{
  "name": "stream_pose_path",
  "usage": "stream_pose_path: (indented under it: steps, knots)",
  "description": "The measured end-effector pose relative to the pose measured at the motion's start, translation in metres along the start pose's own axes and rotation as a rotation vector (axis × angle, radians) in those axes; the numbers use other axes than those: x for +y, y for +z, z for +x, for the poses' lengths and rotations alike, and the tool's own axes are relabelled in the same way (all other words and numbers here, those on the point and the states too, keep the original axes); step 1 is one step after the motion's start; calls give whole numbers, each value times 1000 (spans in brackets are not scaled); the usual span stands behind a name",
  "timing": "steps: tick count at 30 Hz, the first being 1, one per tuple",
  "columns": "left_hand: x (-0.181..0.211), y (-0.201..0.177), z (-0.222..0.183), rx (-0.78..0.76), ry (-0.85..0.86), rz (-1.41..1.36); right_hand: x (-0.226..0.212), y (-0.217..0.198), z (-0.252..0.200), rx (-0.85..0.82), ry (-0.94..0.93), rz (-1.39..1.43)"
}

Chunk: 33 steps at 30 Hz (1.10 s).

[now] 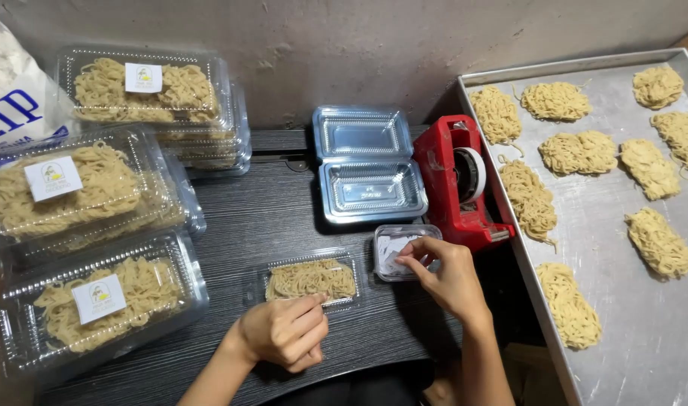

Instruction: The person packs dried noodles into clear plastic containers, places a label on top, and seals them with tape. They repeat this process for multiple containers, stacking the finished packages on the left side of the workspace.

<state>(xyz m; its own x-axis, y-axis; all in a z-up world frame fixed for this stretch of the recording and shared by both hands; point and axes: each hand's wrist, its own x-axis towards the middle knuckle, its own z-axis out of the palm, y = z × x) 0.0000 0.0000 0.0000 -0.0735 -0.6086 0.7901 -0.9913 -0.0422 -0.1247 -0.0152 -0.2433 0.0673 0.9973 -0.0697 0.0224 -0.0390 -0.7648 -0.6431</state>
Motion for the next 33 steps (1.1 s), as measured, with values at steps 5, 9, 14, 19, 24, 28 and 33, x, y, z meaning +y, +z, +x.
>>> stream_pose_path:
  steps: [5, 9, 14, 19, 24, 28, 33]
  knots:
    - [-2, 7, 3, 17, -2, 26, 3, -6, -5, 75, 103, 279]
    - [-1, 13, 22, 88, -172, 199, 7, -9, -9, 89, 18, 368]
    - [14, 20, 75, 127, -850, -247, 3, -12, -17, 100, 6, 478]
    - [20, 32, 94, 229, -1286, -637, -7, -5, -28, 89, -8, 580]
    - [31, 21, 76, 354, -1369, -492, -20, 22, -28, 34, -5, 637]
    - [40, -4, 54, 336, -1239, -246, -48, 44, -24, -77, 2, 601]
    - [45, -22, 32, 164, -1007, 185, -62, 65, -13, -82, 2, 359]
